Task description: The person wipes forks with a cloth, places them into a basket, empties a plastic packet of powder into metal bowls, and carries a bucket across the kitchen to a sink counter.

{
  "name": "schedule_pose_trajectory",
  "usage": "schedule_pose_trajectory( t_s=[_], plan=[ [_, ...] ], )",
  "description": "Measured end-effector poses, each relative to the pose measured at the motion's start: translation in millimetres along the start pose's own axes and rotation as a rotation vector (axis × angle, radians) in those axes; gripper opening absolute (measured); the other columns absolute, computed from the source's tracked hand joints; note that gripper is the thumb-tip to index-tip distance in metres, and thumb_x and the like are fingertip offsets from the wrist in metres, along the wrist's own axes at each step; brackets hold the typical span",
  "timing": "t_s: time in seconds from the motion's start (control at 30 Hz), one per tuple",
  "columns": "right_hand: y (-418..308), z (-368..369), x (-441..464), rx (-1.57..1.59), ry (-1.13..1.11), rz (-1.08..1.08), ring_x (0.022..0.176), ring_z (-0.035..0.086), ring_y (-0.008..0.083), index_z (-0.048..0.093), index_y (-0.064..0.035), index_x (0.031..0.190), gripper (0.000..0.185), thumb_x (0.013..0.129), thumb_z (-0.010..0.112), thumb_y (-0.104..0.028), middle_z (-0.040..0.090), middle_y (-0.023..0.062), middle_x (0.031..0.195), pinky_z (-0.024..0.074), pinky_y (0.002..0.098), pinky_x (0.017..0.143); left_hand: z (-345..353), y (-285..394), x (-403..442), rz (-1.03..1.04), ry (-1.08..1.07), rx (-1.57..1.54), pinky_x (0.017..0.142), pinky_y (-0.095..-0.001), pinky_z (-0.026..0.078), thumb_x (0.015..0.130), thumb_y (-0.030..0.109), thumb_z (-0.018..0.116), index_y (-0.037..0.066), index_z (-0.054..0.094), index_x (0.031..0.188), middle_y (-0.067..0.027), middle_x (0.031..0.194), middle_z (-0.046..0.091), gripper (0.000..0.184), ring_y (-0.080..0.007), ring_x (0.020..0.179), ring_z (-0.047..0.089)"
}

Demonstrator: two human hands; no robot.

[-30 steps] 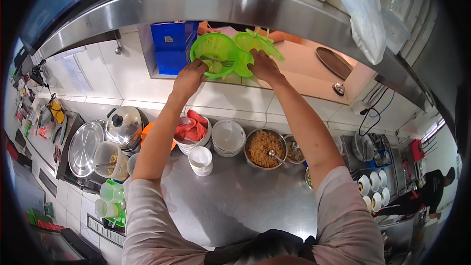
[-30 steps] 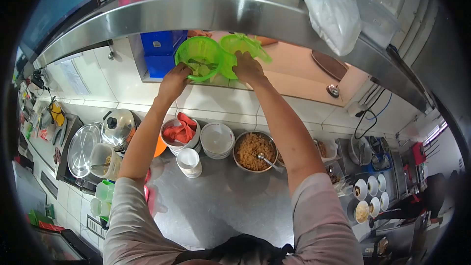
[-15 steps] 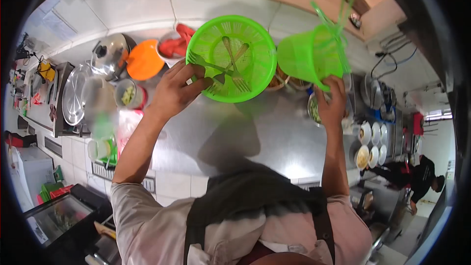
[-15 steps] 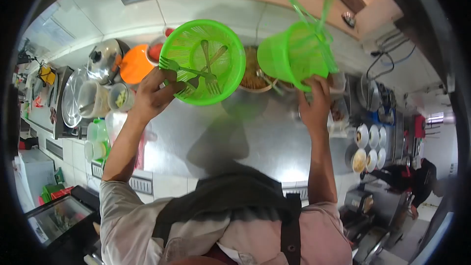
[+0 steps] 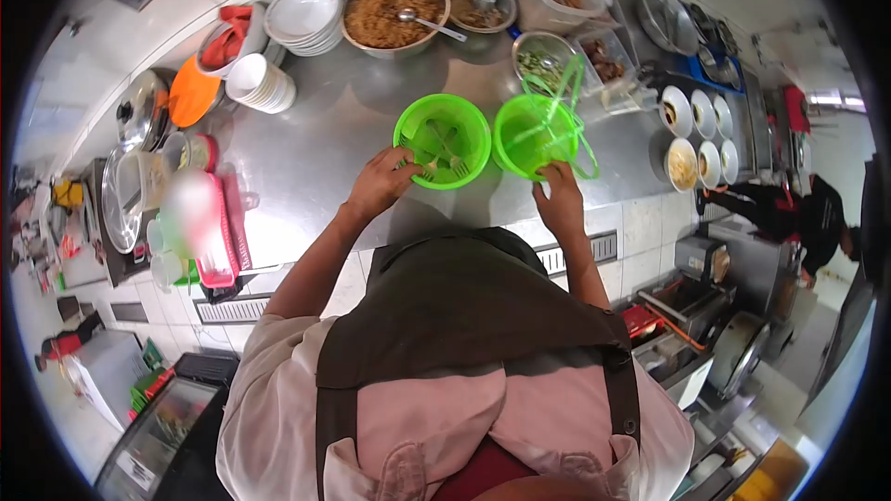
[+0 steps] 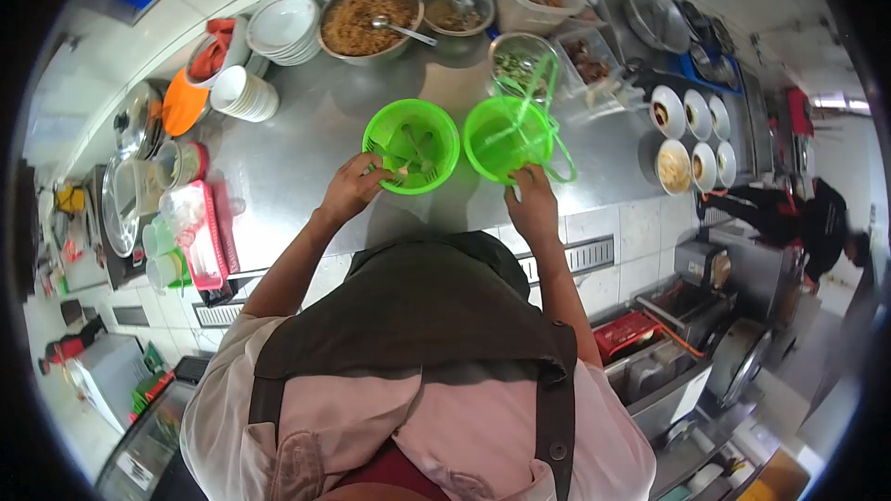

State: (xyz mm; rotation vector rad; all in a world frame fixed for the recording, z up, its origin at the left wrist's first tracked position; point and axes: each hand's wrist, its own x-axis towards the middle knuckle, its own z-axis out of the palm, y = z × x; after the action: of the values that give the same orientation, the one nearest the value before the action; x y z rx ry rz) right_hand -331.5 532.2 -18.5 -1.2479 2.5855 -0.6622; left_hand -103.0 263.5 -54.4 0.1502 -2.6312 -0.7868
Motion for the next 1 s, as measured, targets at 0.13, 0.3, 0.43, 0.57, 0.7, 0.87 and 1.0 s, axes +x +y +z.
schedule_pose_trajectory(
  t_s=[0.13,0.3,0.43,0.57,0.7,0.87,1.0],
  plan=[
    [0.2,-16.9,0.8,-0.029,-0.175,-0.020,0.117,0.053,0.0376,0.052,-0.0074,0.129,0.051,0.082,0.066,-0.020,0.046,0.0206,0.137,0.0474,0.0436,0.094,24.8,10.4,9.4,-0.156,-0.030,-0.089,0.080,-0.0421,0.053,0.077,0.006,0.066,0.010,0.066,0.100,-0.0102,0.107,0.056,0.024,-0.0327,0.092,0.061],
    [-29.5,-70.1,10.4,-0.063,-0.408,-0.061,0.128,0.045,0.0370,0.044,-0.0053,0.138,0.059,0.086,0.066,-0.023,0.046,0.0207,0.140,0.0363,0.0405,0.107,16.1,19.1,4.9,-0.212,0.072,-0.128,0.082,-0.0423,0.053,0.080,0.004,0.064,0.007,0.063,0.109,-0.0169,0.123,0.054,0.029,-0.0349,0.097,0.060],
    [-78.6,-85.0,62.4,0.128,-0.462,-0.275,0.115,0.057,0.0324,0.048,-0.0051,0.135,0.057,0.084,0.071,-0.013,0.055,0.0185,0.129,0.0474,0.0388,0.094,2.7,-8.9,-34.5,-0.191,0.120,-0.233,0.094,-0.0445,0.048,0.073,-0.001,0.067,0.012,0.062,0.113,-0.0182,0.131,0.052,0.043,-0.0369,0.122,0.050],
    [-189.2,-93.6,148.6,0.279,-0.672,-0.295,0.100,0.064,0.0230,0.055,-0.0062,0.128,0.045,0.087,0.070,-0.018,0.063,0.0131,0.116,0.0510,0.0344,0.087,-94.0,-23.9,-19.5,-0.318,0.521,-0.200,0.091,-0.0404,0.049,0.071,-0.006,0.066,0.008,0.063,0.104,-0.0170,0.123,0.056,0.036,-0.0329,0.113,0.057],
    [-289.2,-66.2,267.5,0.714,-0.772,-0.415,0.098,0.062,0.0152,0.056,-0.0038,0.123,0.034,0.090,0.065,-0.010,0.064,0.0051,0.108,0.0501,0.0303,0.086,-188.2,-78.4,-22.9,-0.289,0.853,-0.028,0.082,-0.0386,0.050,0.073,-0.008,0.063,0.002,0.061,0.099,-0.0167,0.104,0.062,0.028,-0.0316,0.094,0.063],
    [-441.1,-12.4,420.5,0.668,-0.674,-0.556,0.094,0.060,0.0130,0.054,-0.0058,0.117,0.032,0.096,0.058,-0.029,0.059,0.0031,0.109,0.0471,0.0274,0.080,-221.0,-140.1,-67.7,-0.433,1.176,0.047,0.074,-0.0356,0.050,0.074,-0.010,0.061,0.000,0.062,0.094,-0.0157,0.094,0.063,0.023,-0.0304,0.083,0.063],
    [-537.2,34.9,568.3,0.721,-0.387,-0.529,0.092,0.060,0.0152,0.051,-0.0078,0.120,0.041,0.098,0.049,-0.042,0.058,0.0052,0.107,0.0473,0.0301,0.075,-193.4,-167.7,-121.0,-0.572,1.178,0.139,0.070,-0.0348,0.049,0.073,-0.011,0.059,0.000,0.060,0.091,-0.0153,0.091,0.063,0.021,-0.0297,0.079,0.062]
  ],
)
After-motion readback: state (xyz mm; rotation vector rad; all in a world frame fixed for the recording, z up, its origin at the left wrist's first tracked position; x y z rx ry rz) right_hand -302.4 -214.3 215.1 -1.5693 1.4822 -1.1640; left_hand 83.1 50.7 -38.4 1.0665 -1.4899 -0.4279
